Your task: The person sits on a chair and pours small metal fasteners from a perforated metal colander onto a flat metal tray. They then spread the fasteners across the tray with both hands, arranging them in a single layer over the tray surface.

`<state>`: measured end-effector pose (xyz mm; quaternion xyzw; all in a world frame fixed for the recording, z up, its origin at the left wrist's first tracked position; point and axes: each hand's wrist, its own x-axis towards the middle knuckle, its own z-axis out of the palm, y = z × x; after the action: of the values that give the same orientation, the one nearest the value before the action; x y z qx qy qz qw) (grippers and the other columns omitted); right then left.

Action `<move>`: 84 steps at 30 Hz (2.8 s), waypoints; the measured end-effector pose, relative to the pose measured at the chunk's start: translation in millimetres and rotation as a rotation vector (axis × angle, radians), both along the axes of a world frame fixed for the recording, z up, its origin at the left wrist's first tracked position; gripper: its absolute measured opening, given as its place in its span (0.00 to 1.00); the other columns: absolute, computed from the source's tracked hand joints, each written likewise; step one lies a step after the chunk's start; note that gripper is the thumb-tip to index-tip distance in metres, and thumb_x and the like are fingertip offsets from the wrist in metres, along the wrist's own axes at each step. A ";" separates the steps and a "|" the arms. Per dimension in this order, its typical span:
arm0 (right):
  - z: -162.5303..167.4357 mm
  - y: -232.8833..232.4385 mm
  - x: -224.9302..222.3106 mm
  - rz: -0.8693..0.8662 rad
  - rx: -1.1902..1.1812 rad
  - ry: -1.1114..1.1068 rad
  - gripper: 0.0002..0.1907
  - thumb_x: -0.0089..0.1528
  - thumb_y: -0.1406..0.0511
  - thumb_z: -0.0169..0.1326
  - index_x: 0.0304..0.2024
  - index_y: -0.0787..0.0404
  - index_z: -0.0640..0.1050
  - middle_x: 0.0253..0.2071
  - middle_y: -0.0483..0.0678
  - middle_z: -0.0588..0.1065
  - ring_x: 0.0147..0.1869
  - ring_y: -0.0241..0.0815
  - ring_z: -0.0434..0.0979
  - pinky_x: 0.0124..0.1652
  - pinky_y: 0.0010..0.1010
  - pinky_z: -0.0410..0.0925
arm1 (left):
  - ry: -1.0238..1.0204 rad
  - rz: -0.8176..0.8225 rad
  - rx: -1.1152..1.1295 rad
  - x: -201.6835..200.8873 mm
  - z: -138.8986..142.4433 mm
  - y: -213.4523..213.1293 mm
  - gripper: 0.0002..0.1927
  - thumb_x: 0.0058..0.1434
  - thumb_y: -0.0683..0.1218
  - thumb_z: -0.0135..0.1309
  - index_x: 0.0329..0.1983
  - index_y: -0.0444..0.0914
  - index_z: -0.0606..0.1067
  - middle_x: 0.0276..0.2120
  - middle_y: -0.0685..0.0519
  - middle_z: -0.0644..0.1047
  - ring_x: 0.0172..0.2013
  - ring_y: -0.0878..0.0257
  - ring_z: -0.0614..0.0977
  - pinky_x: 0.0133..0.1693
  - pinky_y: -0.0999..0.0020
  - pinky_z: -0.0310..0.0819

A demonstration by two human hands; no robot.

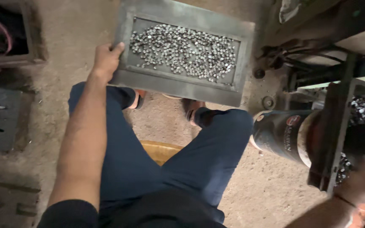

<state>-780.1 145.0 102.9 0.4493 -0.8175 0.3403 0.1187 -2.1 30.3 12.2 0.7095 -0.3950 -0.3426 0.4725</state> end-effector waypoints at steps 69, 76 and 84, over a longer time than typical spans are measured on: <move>-82.3 -249.9 467.7 0.892 0.430 0.170 0.07 0.59 0.63 0.65 0.34 0.60 0.86 0.32 0.52 0.76 0.44 0.56 0.73 0.46 0.45 0.66 | -0.672 -0.455 0.013 26.5 5.5 -89.3 0.08 0.59 0.46 0.66 0.38 0.38 0.84 0.36 0.44 0.77 0.44 0.44 0.78 0.48 0.49 0.71; -84.1 -255.4 469.6 0.944 0.423 0.166 0.04 0.58 0.66 0.64 0.32 0.61 0.84 0.31 0.51 0.77 0.42 0.53 0.74 0.47 0.44 0.67 | -0.688 -0.464 -0.088 26.0 1.2 -92.1 0.08 0.65 0.47 0.65 0.41 0.38 0.83 0.37 0.46 0.77 0.45 0.46 0.78 0.50 0.50 0.71; -100.3 -267.1 416.8 0.857 0.114 -0.189 0.06 0.61 0.74 0.60 0.40 0.63 0.80 0.35 0.48 0.81 0.36 0.36 0.82 0.39 0.26 0.76 | -0.671 -0.476 -0.094 18.1 -2.1 -91.6 0.07 0.60 0.47 0.66 0.37 0.39 0.83 0.36 0.47 0.77 0.44 0.46 0.78 0.49 0.50 0.71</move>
<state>-363.3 -122.1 2.6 0.7205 -0.5820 0.3528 -0.1333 16.0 -61.4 10.1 0.6483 -0.6954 -0.1733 0.2572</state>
